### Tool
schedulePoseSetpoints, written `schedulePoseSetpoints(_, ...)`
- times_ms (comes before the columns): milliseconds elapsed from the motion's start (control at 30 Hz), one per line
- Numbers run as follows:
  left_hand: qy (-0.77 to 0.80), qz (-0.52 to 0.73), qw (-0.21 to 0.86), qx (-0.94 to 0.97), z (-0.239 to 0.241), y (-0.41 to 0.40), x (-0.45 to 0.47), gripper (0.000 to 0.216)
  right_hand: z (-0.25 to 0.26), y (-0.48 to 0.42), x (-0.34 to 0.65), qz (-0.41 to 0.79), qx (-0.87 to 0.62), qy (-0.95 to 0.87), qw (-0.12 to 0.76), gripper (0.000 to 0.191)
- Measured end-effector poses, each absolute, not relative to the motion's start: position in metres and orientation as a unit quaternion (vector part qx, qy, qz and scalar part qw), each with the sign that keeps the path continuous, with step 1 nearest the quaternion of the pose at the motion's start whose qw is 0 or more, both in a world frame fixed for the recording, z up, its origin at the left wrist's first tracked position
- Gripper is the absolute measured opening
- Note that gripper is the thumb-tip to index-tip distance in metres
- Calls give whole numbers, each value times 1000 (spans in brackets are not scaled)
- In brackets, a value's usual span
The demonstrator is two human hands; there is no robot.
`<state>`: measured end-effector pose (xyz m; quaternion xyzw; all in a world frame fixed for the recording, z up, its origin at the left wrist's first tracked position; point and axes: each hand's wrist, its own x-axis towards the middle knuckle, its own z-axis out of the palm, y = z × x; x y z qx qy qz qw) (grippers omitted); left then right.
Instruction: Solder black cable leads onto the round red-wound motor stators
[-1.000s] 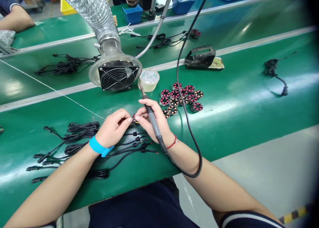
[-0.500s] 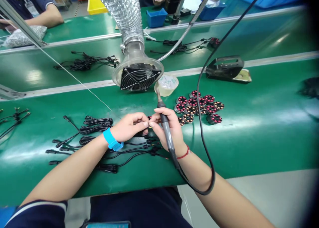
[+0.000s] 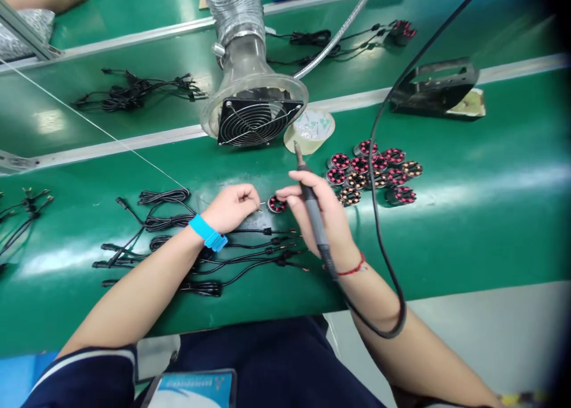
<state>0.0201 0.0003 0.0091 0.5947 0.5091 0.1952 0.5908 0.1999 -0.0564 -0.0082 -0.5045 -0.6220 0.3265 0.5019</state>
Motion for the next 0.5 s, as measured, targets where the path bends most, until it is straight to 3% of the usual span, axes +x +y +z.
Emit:
schedulePoseSetpoints(133,523,174,582,597,0,8,15,7,3,-72,210,292,-554,-616,479,35)
schedulePoseSetpoints(333,493,165,563,643,-6,7,17,10,-23,-101,201,174,-552,-589,564,32)
schedulePoseSetpoints(500,490,175,522,676,-4,7,20,12,-37,-109,202,177,-565,-563,576,25)
